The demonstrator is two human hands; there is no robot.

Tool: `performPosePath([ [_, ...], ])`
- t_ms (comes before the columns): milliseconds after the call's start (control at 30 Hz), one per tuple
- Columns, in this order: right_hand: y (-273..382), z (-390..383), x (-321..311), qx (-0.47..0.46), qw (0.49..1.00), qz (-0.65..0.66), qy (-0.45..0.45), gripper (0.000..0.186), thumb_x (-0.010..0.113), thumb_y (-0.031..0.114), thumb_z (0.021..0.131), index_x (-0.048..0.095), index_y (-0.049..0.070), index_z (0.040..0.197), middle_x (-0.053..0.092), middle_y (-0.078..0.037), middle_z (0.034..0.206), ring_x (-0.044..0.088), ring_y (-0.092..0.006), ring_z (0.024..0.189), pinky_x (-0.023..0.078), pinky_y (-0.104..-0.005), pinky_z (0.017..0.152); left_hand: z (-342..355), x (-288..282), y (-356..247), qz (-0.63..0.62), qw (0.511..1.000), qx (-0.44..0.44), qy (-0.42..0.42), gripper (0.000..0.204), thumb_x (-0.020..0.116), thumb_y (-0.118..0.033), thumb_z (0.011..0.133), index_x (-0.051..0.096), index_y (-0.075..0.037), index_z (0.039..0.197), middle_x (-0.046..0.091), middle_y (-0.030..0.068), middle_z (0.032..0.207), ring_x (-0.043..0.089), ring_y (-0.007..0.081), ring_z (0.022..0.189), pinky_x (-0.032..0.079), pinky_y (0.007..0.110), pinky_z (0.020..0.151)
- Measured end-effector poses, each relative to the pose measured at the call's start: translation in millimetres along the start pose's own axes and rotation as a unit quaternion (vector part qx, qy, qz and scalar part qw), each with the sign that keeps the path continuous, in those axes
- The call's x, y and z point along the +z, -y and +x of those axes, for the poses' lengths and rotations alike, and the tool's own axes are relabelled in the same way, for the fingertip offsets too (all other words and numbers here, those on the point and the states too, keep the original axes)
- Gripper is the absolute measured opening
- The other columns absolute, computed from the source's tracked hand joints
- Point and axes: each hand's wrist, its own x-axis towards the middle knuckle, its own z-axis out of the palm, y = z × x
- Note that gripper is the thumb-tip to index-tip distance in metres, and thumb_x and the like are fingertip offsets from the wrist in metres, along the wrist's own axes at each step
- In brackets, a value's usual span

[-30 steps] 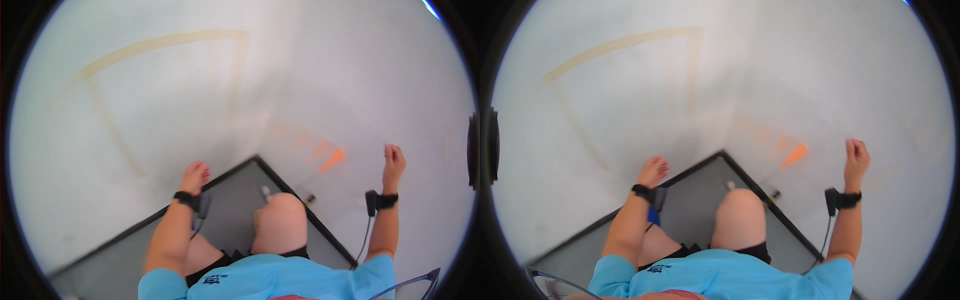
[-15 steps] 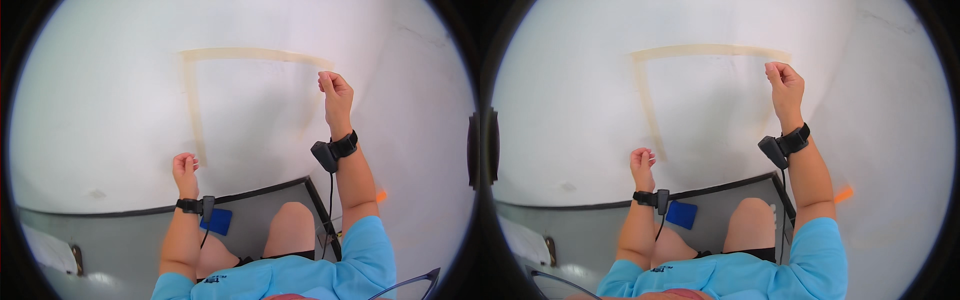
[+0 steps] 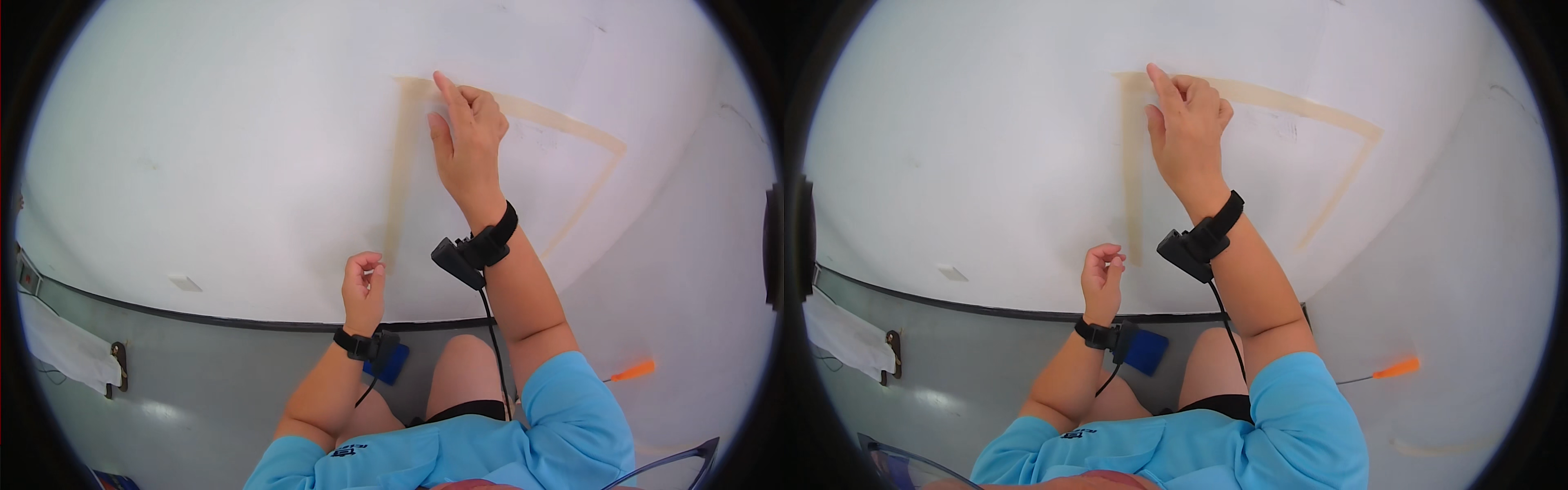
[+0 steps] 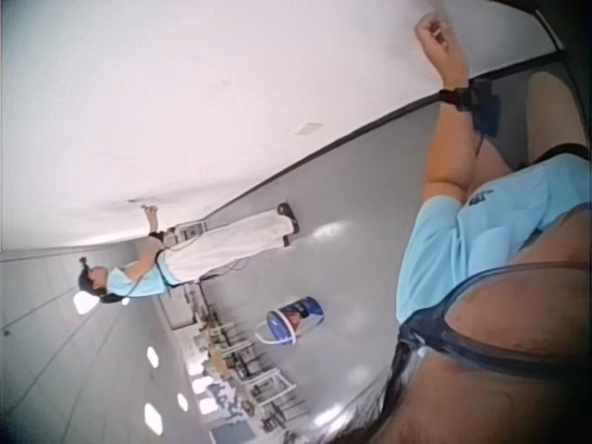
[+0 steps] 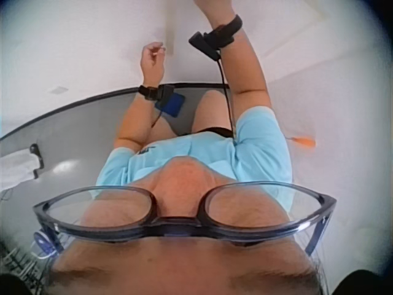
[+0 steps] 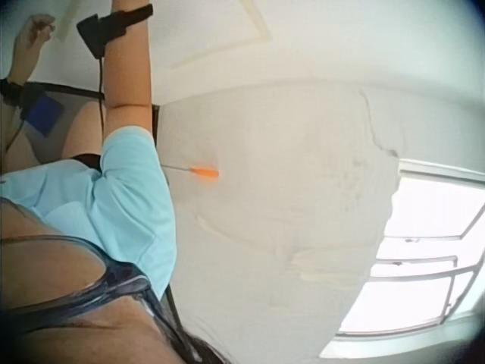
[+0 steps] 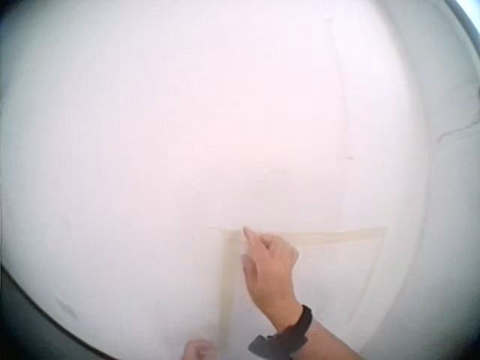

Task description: Scraping a cracked wall, applying paint with a roller, and removing masking tape from around the repaired area.

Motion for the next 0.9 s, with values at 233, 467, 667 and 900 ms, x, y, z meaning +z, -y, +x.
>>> performPosePath([
  [233,-15.4,-20.6,5.1,-0.008,0.997,-0.074,0.006,0.046,0.06,0.001,0.068,0.053,0.019,0.109,0.047,-0.002,0.086,0.042,-0.0162,0.081,0.026,-0.0339,0.075,-1.9,-1.2,18.3,-0.027,0.999,-0.045,0.009,0.015,0.047,-0.006,0.083,0.046,-0.002,0.098,0.05,0.0047,0.093,0.05,0.0116,0.083,0.043,0.024,0.071],
  [467,-30.0,-51.9,-6.0,-0.025,0.992,-0.124,-0.004,0.023,0.055,0.007,0.073,0.053,0.004,0.096,0.055,-0.01,0.087,0.048,-0.0256,0.082,0.037,-0.0345,0.073,-8.0,-8.9,42.1,-0.069,0.993,-0.068,-0.062,0.014,0.045,-0.008,0.084,0.048,-0.003,0.097,0.052,0.0054,0.095,0.05,0.0126,0.084,0.043,0.026,0.07],
  [667,-19.8,-53.0,-5.4,-0.039,0.995,-0.088,0.006,0.024,0.053,0.001,0.07,0.051,0.003,0.093,0.053,-0.012,0.088,0.046,-0.0293,0.086,0.034,-0.0378,0.075,-5.7,-7.8,39.3,-0.11,0.988,-0.086,-0.065,0.014,0.047,-0.009,0.083,0.048,-0.003,0.096,0.051,0.0045,0.09,0.051,0.0114,0.083,0.043,0.025,0.07],
  [900,-14.8,-50.2,-7.1,-0.049,0.997,-0.062,0.018,0.022,0.052,0.0,0.071,0.05,0.002,0.093,0.054,-0.012,0.087,0.047,-0.0291,0.084,0.035,-0.0371,0.075,-7.1,-13.3,58.4,-0.044,0.99,-0.128,-0.033,0.015,0.047,-0.008,0.083,0.048,-0.004,0.097,0.052,0.0035,0.094,0.05,0.0112,0.083,0.042,0.024,0.069],
])
